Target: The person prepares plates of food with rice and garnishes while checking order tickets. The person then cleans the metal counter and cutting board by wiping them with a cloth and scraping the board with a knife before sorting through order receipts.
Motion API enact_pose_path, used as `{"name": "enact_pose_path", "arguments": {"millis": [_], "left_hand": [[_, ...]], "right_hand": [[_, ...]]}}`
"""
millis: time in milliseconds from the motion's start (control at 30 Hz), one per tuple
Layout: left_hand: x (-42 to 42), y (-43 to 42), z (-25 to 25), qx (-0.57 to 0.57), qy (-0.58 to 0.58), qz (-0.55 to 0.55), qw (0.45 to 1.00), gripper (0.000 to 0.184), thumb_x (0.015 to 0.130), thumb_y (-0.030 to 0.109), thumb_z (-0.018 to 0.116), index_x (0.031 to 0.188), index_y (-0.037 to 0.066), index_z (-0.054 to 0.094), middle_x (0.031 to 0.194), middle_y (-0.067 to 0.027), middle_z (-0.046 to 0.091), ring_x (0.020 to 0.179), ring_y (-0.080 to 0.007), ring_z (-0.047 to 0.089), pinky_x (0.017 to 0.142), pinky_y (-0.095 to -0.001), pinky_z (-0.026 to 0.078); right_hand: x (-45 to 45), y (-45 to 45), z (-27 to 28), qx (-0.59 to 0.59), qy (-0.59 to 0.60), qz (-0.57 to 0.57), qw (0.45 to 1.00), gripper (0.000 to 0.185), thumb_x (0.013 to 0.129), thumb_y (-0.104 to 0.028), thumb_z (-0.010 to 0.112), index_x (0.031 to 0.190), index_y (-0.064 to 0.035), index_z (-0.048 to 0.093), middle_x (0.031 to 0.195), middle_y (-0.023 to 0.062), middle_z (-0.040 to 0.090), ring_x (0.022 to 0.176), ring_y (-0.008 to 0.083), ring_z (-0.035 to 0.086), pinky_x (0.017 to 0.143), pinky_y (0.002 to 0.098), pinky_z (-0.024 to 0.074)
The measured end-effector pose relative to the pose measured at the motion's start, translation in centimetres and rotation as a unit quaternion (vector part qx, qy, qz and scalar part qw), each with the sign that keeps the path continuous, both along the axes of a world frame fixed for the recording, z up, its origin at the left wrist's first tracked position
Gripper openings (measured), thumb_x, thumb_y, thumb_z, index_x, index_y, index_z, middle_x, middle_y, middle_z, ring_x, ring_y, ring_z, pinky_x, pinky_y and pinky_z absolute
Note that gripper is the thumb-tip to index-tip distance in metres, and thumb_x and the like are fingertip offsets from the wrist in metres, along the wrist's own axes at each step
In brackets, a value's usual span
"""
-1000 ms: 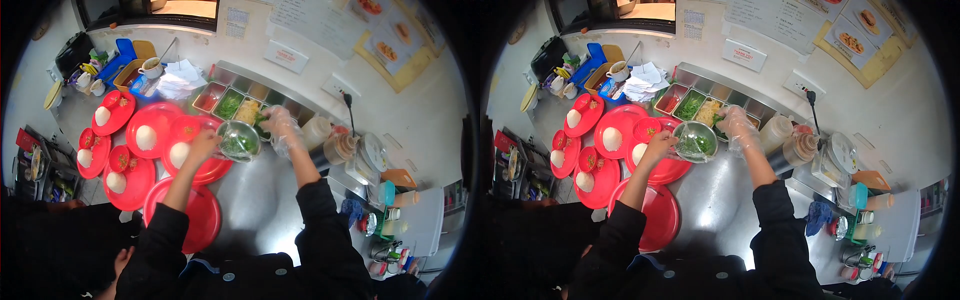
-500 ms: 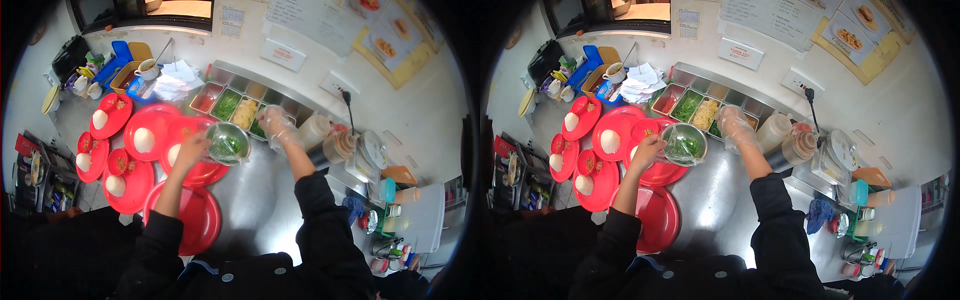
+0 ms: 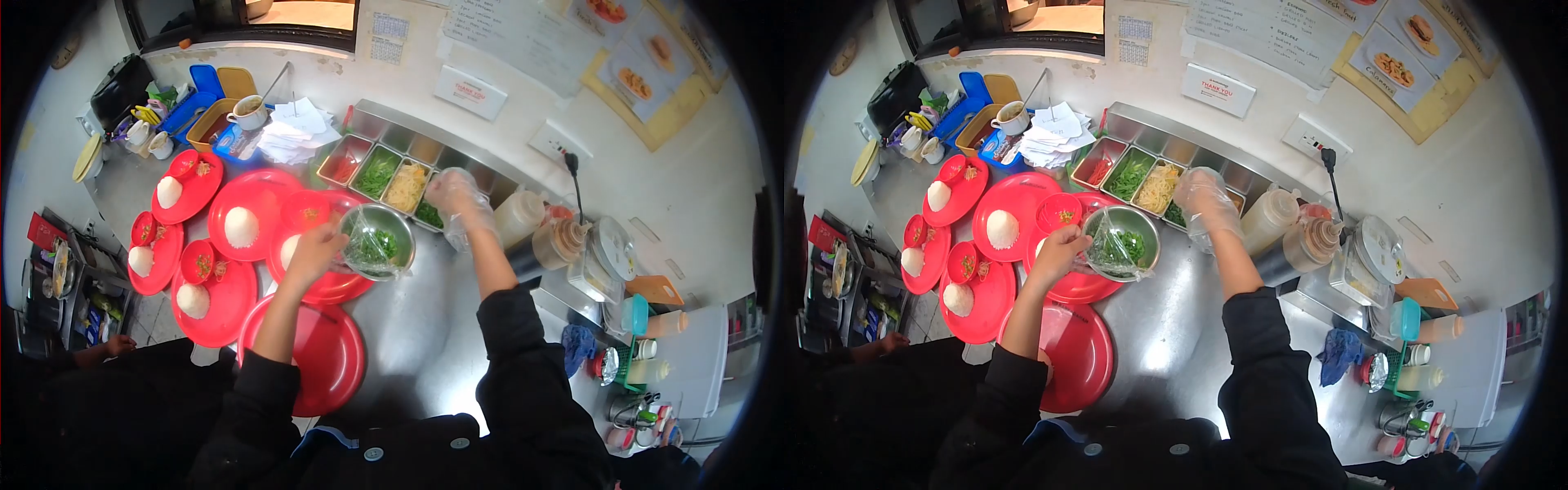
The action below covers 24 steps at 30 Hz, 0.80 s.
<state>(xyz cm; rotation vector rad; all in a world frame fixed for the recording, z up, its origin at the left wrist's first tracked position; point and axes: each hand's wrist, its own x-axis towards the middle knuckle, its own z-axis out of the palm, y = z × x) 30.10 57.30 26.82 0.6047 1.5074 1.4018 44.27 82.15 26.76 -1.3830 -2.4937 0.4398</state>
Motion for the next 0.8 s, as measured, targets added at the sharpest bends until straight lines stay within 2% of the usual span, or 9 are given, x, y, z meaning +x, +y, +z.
{"name": "enact_pose_path", "arguments": {"millis": [33,67,133,200,433,533,600,667,800], "left_hand": [[0.2,0.0,-0.1,0.001,0.0,0.0,1.0,0.014,0.084,0.013,0.053,0.079,0.001,0.048,0.075,-0.0061,0.05,0.064,-0.018,0.058,0.056,-0.0367,0.057],[0.5,-0.1,-0.3,-0.005,0.012,-0.014,1.0,0.015,0.084,0.013,0.053,0.085,-0.001,0.051,0.077,-0.0085,0.051,0.065,-0.0193,0.058,0.054,-0.0354,0.057],[1.2,0.0,-0.6,-0.008,0.027,-0.03,0.999,0.018,0.083,0.013,0.053,0.091,-0.004,0.053,0.078,-0.0109,0.051,0.066,-0.0206,0.058,0.052,-0.0341,0.057],[2.0,0.3,-1.1,-0.033,0.051,-0.056,0.997,0.017,0.085,0.015,0.054,0.078,0.001,0.047,0.072,-0.0059,0.048,0.062,-0.0166,0.056,0.051,-0.0333,0.056],[2.8,-0.7,-0.7,-0.022,0.047,-0.056,0.997,0.02,0.084,0.015,0.055,0.076,-0.001,0.047,0.069,-0.008,0.048,0.059,-0.0161,0.056,0.049,-0.0308,0.056],[2.8,-1.8,-0.3,-0.025,0.051,-0.05,0.997,0.019,0.084,0.014,0.055,0.075,0.0,0.047,0.068,-0.0068,0.048,0.058,-0.0152,0.056,0.048,-0.0296,0.055],[3.0,-2.1,-0.3,-0.03,0.05,-0.05,0.997,0.019,0.085,0.014,0.055,0.075,0.0,0.047,0.068,-0.0062,0.048,0.057,-0.0148,0.056,0.048,-0.0291,0.055],[3.3,-2.3,-0.3,-0.038,0.033,-0.044,0.998,0.018,0.085,0.014,0.054,0.075,0.0,0.047,0.066,-0.0055,0.048,0.056,-0.014,0.055,0.048,-0.029,0.055],[4.2,-3.0,0.4,-0.006,0.031,-0.029,0.999,0.018,0.085,0.013,0.054,0.074,0.001,0.047,0.064,-0.0044,0.048,0.054,-0.0128,0.055,0.048,-0.029,0.054]], "right_hand": [[-0.1,-0.1,-0.3,0.104,0.024,0.003,0.994,0.017,0.066,-0.017,0.055,0.068,-0.0028,0.064,0.075,0.0174,0.062,0.067,0.0321,0.059,0.065,0.0359,0.0493],[0.3,0.1,-0.2,0.106,0.025,0.002,0.994,0.017,0.066,-0.017,0.055,0.068,-0.0028,0.064,0.075,0.0174,0.062,0.067,0.0321,0.059,0.065,0.0359,0.0493],[1.3,-0.6,1.2,0.038,0.009,0.133,0.99,0.017,0.066,-0.019,0.057,0.067,-0.0038,0.064,0.074,0.0184,0.061,0.069,0.0326,0.06,0.066,0.0376,0.0493],[0.0,-2.1,1.5,0.079,-0.049,0.094,0.991,0.019,0.068,-0.018,0.056,0.074,-0.0032,0.065,0.081,0.0205,0.061,0.077,0.0346,0.059,0.072,0.0385,0.0484],[-1.6,-1.4,-0.8,-0.036,-0.027,0.047,0.998,0.02,0.071,-0.012,0.054,0.087,-0.0013,0.063,0.095,0.0241,0.058,0.095,0.0367,0.055,0.083,0.0398,0.0446],[-0.5,0.5,-2.4,0.082,-0.087,0.126,0.985,0.019,0.07,-0.012,0.056,0.084,-0.0009,0.064,0.094,0.0219,0.06,0.094,0.0367,0.056,0.082,0.04,0.0454],[0.5,-2.5,3.2,-0.011,0.003,-0.014,1.0,0.016,0.07,-0.011,0.056,0.08,-0.0022,0.065,0.091,0.0191,0.061,0.088,0.0361,0.058,0.077,0.0396,0.0476],[1.6,-1.1,1.7,0.142,-0.165,0.147,0.965,0.015,0.069,-0.014,0.055,0.074,-0.0053,0.066,0.079,0.0211,0.061,0.079,0.0339,0.06,0.074,0.0403,0.0483],[3.1,-2.1,2.4,0.131,0.022,0.098,0.986,0.014,0.071,-0.013,0.053,0.066,-0.0036,0.063,0.072,0.0209,0.059,0.069,0.0319,0.059,0.064,0.0389,0.0474]]}}
